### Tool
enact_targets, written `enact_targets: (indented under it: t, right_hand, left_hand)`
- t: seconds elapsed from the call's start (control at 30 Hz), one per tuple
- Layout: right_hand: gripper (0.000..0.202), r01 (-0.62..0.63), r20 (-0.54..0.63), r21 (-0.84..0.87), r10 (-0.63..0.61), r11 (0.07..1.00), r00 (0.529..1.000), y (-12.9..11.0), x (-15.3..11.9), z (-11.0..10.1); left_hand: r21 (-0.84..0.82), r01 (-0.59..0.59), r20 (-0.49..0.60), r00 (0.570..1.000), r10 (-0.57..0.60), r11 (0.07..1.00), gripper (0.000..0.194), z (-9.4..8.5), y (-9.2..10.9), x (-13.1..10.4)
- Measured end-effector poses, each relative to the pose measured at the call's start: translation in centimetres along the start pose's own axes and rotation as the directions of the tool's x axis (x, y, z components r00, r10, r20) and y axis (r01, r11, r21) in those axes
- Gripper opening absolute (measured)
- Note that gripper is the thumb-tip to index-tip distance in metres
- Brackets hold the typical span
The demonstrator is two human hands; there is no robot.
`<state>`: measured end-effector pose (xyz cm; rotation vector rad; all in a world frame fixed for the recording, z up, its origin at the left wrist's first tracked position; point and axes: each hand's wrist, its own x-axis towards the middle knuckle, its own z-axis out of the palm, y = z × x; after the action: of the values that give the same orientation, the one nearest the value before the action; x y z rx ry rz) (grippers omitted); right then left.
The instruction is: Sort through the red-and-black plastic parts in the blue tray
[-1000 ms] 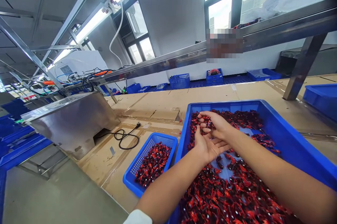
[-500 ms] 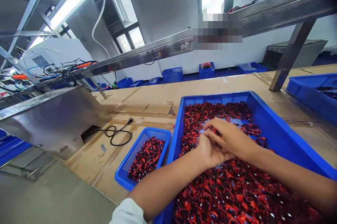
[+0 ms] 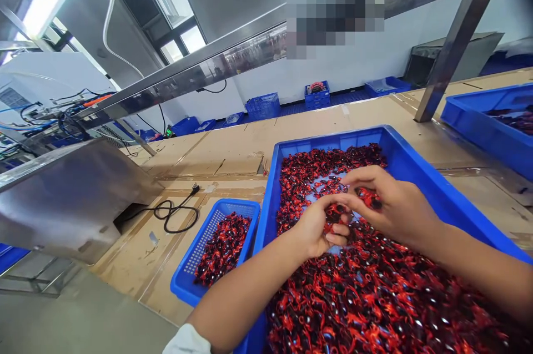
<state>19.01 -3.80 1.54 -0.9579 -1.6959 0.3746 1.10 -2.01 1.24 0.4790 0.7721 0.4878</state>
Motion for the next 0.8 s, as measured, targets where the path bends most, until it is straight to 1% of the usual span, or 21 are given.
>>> enact_targets:
  t: [0.03,0.1,0.2,0.3,0.43,0.53,0.6,0.73,0.8]
  right_hand:
    - [0.027,0.004,-0.029,0.083,-0.002,0.997,1.0,-0.1,0.0,0.1]
    - [0.023,0.063,-0.073,0.258,-0.046,0.964,0.996,-0.4,-0.2,0.4]
    - [0.018,0.175,-0.115,0.447,-0.138,0.877,0.984,-1.6,-0.4,0.7]
    - [0.016,0.237,-0.159,0.505,-0.18,0.83,0.971,-3.3,-0.8,0.3]
    - [0.027,0.315,-0.221,0.512,-0.232,0.799,0.947,-5.8,-2.0,-1.1]
    - [0.02,0.296,-0.229,0.548,-0.2,0.783,0.953,-7.5,-3.1,-2.0]
    - [0.017,0.242,-0.18,0.586,-0.167,0.773,0.969,-8.3,-3.6,-2.4]
    - [0.019,0.125,-0.084,0.641,-0.093,0.757,0.992,-8.3,-3.8,-2.7]
    - [0.019,0.103,-0.067,0.667,-0.077,0.738,0.995,-8.0,-3.6,-2.6]
  left_hand:
    - [0.021,-0.008,0.006,1.0,0.008,1.0,0.022,0.0,0.0,0.0]
    - [0.059,-0.038,0.016,0.999,0.037,0.998,0.02,-0.1,0.0,0.0]
    - [0.112,-0.07,0.018,0.997,0.069,0.991,0.022,-0.3,-0.2,0.0]
    - [0.146,-0.088,0.019,0.996,0.086,0.985,0.027,-0.4,-0.3,-0.1]
    - [0.198,-0.123,0.012,0.992,0.123,0.972,0.036,-0.3,-0.2,-0.2]
    - [0.244,-0.153,0.006,0.988,0.156,0.958,0.038,-0.2,-0.2,-0.2]
    - [0.266,-0.166,0.007,0.985,0.171,0.95,0.038,-0.2,-0.2,-0.3]
    - [0.283,-0.168,0.021,0.985,0.169,0.944,0.033,0.1,-0.2,-0.5]
    - [0.285,-0.161,0.024,0.987,0.161,0.945,0.031,0.3,-0.2,-0.6]
